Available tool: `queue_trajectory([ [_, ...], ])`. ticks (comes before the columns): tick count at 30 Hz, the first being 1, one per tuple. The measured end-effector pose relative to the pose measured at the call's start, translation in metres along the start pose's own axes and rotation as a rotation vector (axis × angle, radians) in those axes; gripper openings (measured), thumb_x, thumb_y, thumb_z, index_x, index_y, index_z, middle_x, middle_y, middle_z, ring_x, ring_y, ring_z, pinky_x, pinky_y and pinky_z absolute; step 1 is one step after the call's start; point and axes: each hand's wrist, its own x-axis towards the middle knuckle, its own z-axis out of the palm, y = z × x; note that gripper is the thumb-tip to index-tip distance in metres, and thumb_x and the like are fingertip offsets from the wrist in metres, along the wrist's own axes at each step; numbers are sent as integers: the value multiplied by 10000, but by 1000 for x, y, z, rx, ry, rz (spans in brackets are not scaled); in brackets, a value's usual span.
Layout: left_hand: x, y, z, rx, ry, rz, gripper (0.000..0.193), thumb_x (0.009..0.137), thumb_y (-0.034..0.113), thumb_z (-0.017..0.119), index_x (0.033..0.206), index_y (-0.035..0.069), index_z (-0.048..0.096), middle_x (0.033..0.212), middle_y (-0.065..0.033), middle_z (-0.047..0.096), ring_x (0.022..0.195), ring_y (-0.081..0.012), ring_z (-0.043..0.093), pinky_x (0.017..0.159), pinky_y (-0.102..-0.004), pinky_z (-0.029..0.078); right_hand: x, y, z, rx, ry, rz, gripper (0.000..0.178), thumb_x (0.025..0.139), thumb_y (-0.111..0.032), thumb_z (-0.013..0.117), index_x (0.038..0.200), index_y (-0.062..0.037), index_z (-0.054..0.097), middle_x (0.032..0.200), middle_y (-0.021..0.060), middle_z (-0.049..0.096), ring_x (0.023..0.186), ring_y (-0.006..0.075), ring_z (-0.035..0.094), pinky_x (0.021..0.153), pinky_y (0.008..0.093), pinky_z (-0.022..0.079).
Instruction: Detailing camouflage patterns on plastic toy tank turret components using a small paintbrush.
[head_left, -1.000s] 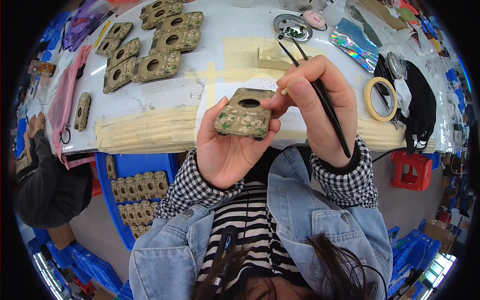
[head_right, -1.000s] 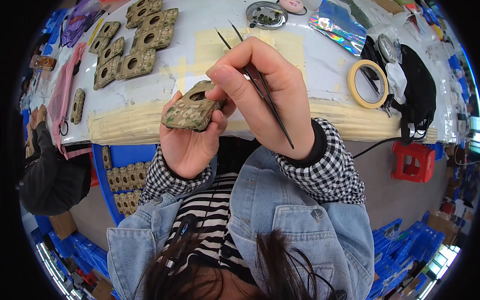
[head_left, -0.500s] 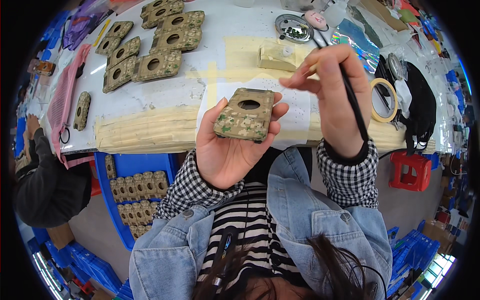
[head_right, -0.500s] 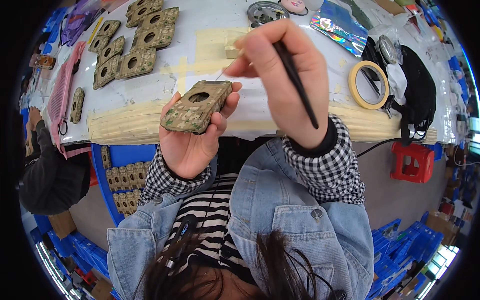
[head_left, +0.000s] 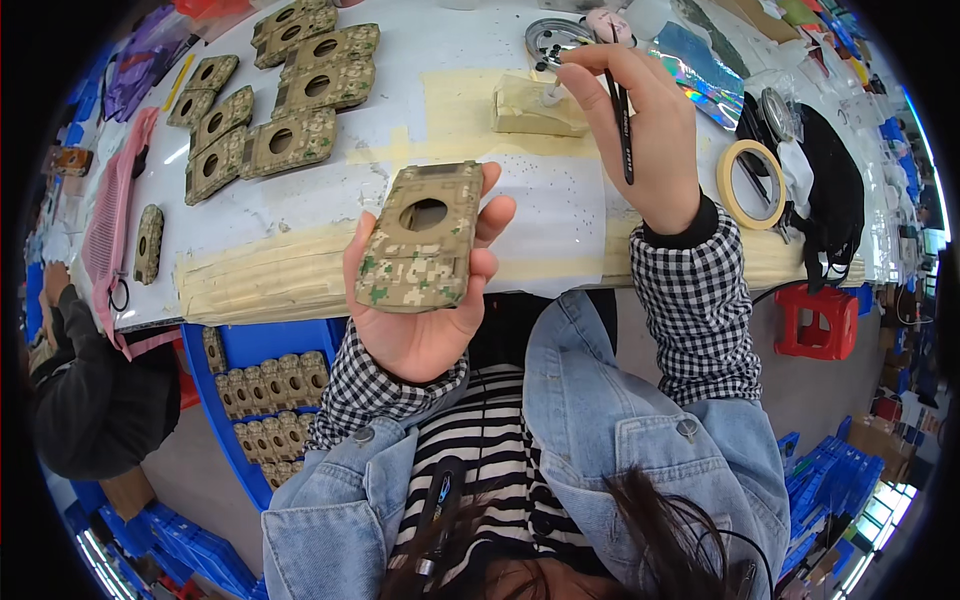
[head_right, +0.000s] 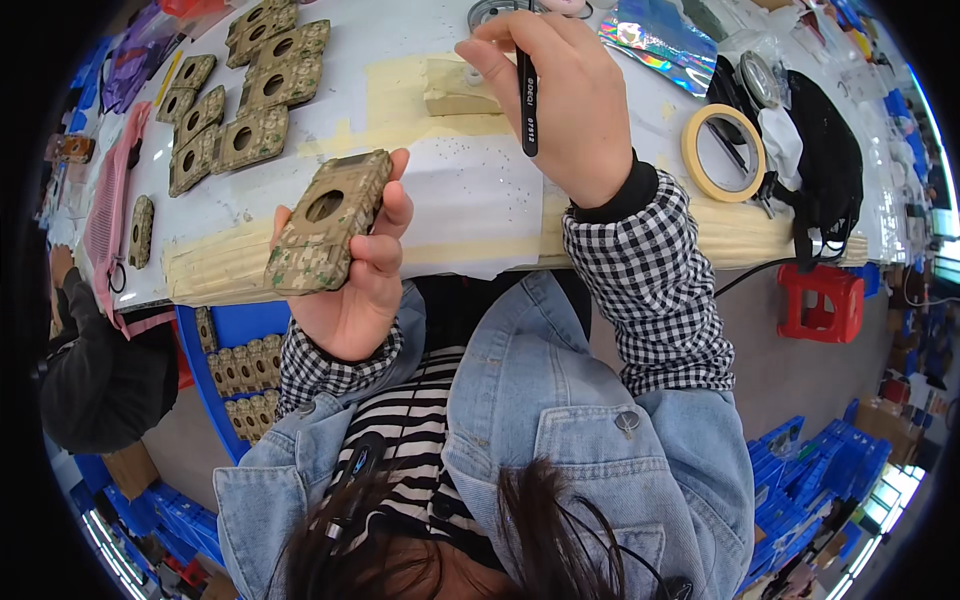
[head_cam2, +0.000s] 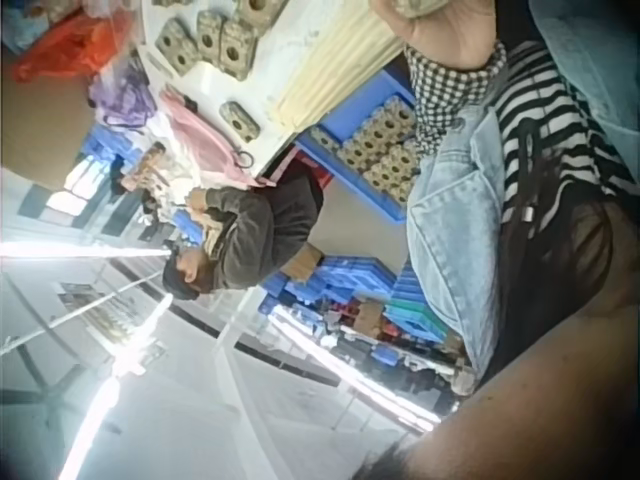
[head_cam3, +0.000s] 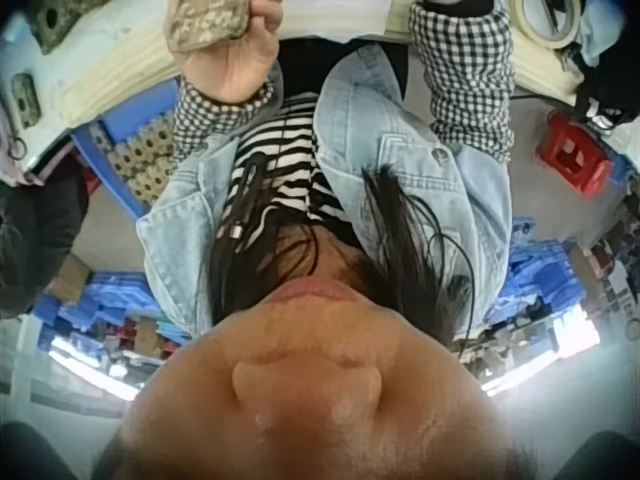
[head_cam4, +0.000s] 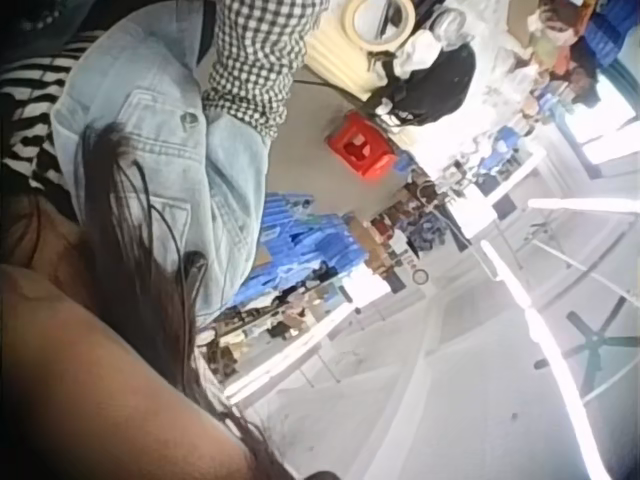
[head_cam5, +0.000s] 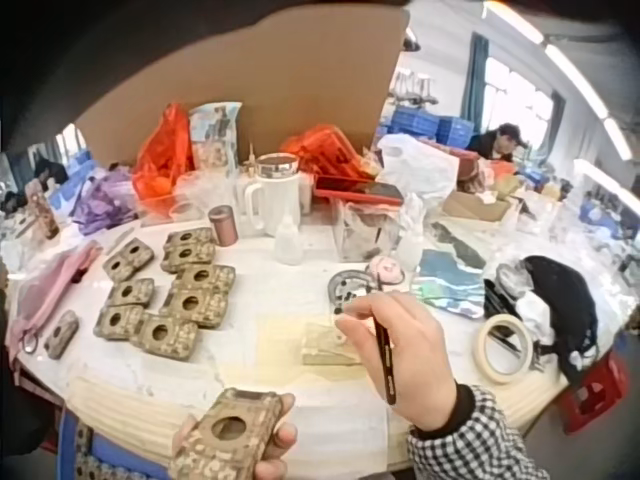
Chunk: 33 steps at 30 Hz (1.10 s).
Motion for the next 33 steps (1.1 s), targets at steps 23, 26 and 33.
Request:
queue_trajectory([
  [23,8,7,6,150,109,91,817,933,333,497,1435,16,-63,1464,-220,-203,1151,-303,472,1011,-376,443,-59,0,-6,705,-146,708,280,937,-200,539,956,58,648,832,93,668,745,126,650,675,226,519],
  [26,9,7,6,152,120,88,811,932,328,497,1437,18,-57,1452,-240,-219,1156,-304,470,1013,-380,441,-59,3,-4,690,-153,701,286,935,-209,540,946,52,655,807,93,667,733,123,649,659,225,517],
  [33,9,7,5,172,129,92,806,932,329,493,1438,23,-53,1433,-280,-225,1157,-302,471,1018,-363,438,-60,4,-3,657,-170,694,299,935,-223,537,948,49,659,785,95,665,718,119,646,644,221,512],
])
